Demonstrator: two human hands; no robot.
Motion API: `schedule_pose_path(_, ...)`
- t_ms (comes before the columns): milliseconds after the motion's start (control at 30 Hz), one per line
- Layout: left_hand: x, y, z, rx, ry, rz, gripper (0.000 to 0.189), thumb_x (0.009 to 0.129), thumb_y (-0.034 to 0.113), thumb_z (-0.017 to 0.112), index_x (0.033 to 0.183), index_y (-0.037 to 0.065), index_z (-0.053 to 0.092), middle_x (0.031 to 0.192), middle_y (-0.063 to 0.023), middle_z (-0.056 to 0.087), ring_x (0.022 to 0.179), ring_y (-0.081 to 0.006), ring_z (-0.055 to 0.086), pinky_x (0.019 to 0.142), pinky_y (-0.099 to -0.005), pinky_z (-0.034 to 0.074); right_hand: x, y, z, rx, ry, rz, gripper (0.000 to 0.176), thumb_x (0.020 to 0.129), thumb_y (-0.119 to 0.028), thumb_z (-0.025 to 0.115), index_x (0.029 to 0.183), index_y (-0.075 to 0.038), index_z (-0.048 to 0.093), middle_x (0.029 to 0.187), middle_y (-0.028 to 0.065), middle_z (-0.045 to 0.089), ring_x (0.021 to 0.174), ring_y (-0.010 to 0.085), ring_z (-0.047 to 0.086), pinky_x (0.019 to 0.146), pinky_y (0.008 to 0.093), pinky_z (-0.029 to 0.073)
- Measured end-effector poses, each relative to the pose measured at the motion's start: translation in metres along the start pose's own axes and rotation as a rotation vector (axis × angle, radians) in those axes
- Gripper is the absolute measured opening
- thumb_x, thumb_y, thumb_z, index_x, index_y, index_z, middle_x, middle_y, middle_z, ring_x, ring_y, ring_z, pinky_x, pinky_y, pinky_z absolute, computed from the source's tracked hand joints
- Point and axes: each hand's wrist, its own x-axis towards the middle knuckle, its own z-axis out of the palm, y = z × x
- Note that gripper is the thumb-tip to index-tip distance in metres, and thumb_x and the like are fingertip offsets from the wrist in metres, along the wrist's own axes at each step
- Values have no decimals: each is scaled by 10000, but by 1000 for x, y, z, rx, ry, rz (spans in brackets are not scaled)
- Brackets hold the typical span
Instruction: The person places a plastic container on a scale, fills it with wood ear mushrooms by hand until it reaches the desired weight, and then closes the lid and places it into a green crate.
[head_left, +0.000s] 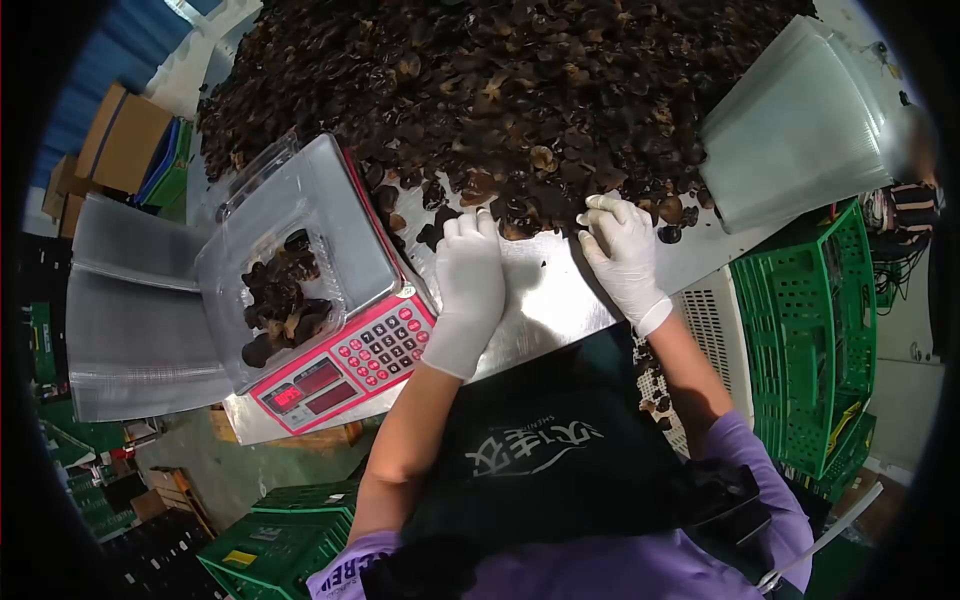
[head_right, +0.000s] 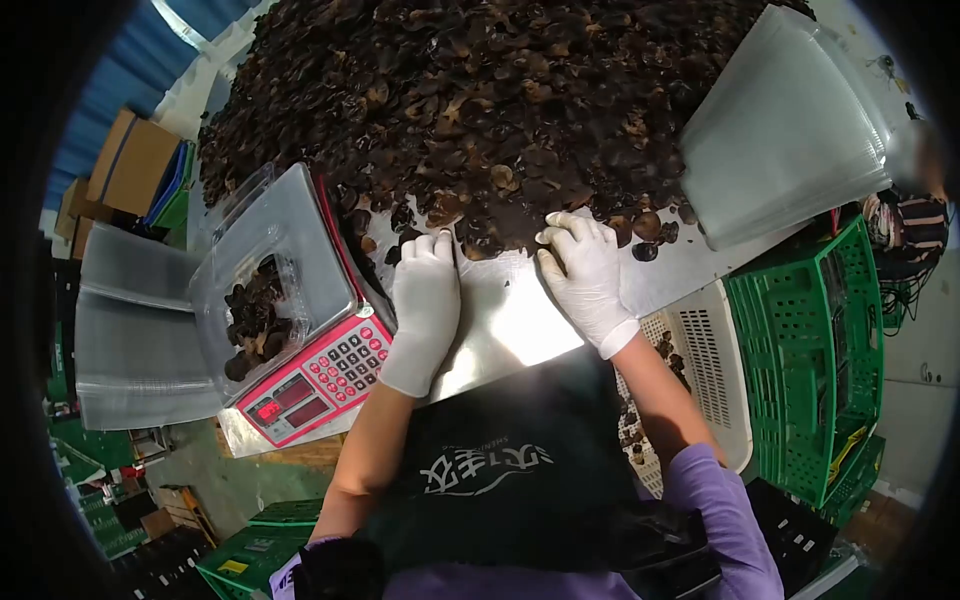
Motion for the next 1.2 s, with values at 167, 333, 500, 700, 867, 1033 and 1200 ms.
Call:
schedule_pose_path(167,-48,0,-24,-231,-118,-16,296,866,180,630,1140,73,605,1126,-139,601,990,-321,593,806,-405,523,23,-24,9,27,46,-70,536,727,-146,737,1243,-139,592,1143,65,591,1121,260,552,970,406,393)
schedule_pose_path(333,-68,-6,-16,-416,-90,93,260,861,171,637,1110,101,615,1111,-146,606,942,-345,622,791,-419,516,34,-35,31,-45,-181,-189,624,706,-262,774,1285,-159,565,1330,93,534,1354,294,401,1092,490,303)
schedule_pose_path(500,-41,-7,-11,-221,89,-10,297,852,117,621,1145,70,608,1112,-131,614,1019,-309,602,787,-413,527,13,-19,18,-44,-138,-191,322,721,-253,748,1007,-137,657,1273,74,556,1294,287,449,1071,509,308)
schedule_pose_path(700,-1,-9,9,391,127,-155,489,821,143,609,1292,31,535,1138,-114,608,1023,-231,601,777,-310,543,42,-46,36,30,-11,-247,245,763,-212,721,995,-146,681,1219,65,598,1252,289,492,1047,479,336)
schedule_pose_path(867,0,-13,5,471,159,-146,223,809,154,598,1019,80,584,915,-35,560,854,-177,575,638,-281,507,64,-60,77,-171,-237,-354,176,806,-179,663,970,-139,712,1200,60,622,1241,276,512,1077,494,331)
schedule_pose_path(1033,2,-13,14,587,225,-135,63,814,157,590,839,147,532,832,-14,529,800,-157,564,605,-281,480,39,-45,-16,17,-32,-315,158,748,-127,697,906,-123,681,1083,31,641,1119,230,577,971,435,404)
schedule_pose_path(1200,4,-9,16,525,106,-196,88,831,175,601,888,132,551,887,-32,553,878,-189,572,680,-298,512,-32,0,-133,-385,-533,192,205,783,-188,724,978,-124,717,827,94,685,749,278,673,700,389,528)
